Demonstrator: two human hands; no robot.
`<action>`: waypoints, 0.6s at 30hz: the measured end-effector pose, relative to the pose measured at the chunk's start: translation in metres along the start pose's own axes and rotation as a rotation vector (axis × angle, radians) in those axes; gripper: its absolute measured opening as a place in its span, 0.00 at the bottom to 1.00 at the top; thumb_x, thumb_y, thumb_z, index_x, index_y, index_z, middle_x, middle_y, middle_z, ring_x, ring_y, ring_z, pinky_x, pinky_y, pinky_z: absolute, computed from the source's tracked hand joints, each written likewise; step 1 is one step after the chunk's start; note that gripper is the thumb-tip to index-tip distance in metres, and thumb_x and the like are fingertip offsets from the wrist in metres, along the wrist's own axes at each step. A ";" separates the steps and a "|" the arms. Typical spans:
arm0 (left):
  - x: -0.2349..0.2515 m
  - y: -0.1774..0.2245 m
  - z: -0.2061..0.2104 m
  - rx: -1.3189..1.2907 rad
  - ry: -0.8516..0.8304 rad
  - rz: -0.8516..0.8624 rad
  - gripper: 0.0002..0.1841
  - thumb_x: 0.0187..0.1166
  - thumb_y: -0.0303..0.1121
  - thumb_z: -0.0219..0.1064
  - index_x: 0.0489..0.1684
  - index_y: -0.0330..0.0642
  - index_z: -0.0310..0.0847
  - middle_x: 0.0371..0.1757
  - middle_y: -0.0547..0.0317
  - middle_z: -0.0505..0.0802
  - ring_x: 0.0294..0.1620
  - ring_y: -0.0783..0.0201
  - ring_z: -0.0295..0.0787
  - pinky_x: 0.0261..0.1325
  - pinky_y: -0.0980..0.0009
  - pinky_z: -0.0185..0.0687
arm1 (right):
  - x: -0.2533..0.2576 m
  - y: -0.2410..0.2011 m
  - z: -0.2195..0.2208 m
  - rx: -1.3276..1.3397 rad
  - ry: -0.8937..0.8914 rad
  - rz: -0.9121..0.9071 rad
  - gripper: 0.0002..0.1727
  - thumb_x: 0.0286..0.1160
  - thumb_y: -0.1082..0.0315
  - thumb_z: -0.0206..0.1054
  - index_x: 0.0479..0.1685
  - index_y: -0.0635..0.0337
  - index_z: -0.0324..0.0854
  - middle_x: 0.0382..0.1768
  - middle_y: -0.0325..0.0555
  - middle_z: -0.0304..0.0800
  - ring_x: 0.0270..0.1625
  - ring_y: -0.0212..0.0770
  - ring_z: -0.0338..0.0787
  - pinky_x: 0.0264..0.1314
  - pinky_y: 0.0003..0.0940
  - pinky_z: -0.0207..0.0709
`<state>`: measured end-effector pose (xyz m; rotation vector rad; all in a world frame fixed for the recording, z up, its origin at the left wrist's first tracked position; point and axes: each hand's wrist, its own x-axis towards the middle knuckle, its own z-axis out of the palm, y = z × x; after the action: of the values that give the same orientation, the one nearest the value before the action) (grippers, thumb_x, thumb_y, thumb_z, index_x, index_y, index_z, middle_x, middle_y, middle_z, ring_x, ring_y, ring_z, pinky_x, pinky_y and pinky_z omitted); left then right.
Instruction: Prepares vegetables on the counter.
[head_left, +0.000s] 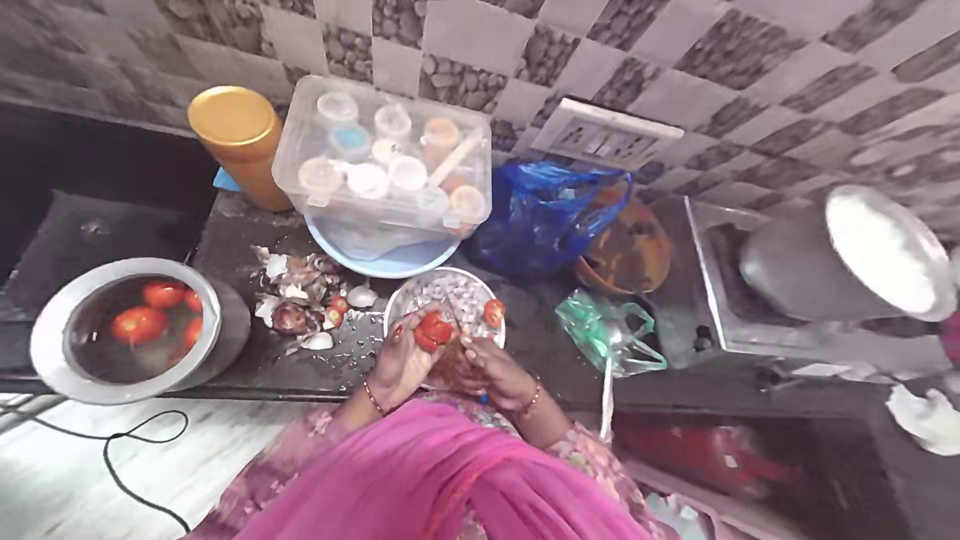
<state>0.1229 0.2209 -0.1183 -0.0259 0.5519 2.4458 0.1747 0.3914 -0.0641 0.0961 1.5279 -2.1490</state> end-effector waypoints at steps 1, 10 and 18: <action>-0.002 0.001 0.002 -0.018 0.035 -0.024 0.36 0.62 0.52 0.81 0.67 0.40 0.79 0.61 0.50 0.90 0.58 0.57 0.90 0.61 0.62 0.88 | -0.001 -0.003 0.002 -0.123 0.145 -0.070 0.08 0.82 0.58 0.57 0.34 0.46 0.76 0.20 0.20 0.74 0.19 0.16 0.70 0.21 0.15 0.64; -0.014 0.012 0.017 0.217 0.056 -0.203 0.22 0.81 0.24 0.46 0.74 0.38 0.66 0.56 0.59 0.89 0.53 0.68 0.89 0.60 0.71 0.86 | -0.001 0.005 -0.003 -1.037 0.493 -0.381 0.28 0.67 0.54 0.74 0.55 0.72 0.84 0.49 0.60 0.89 0.49 0.46 0.88 0.55 0.42 0.83; -0.022 0.021 0.013 0.814 -0.107 -0.207 0.09 0.74 0.25 0.66 0.49 0.39 0.84 0.40 0.72 0.94 0.41 0.77 0.91 0.50 0.75 0.89 | -0.006 0.001 0.000 -0.406 0.438 -0.206 0.08 0.73 0.72 0.67 0.46 0.64 0.82 0.36 0.35 0.85 0.32 0.21 0.82 0.38 0.19 0.80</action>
<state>0.1302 0.1982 -0.0949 0.3593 1.3701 1.8571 0.1798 0.3937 -0.0629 0.2962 2.2877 -2.0047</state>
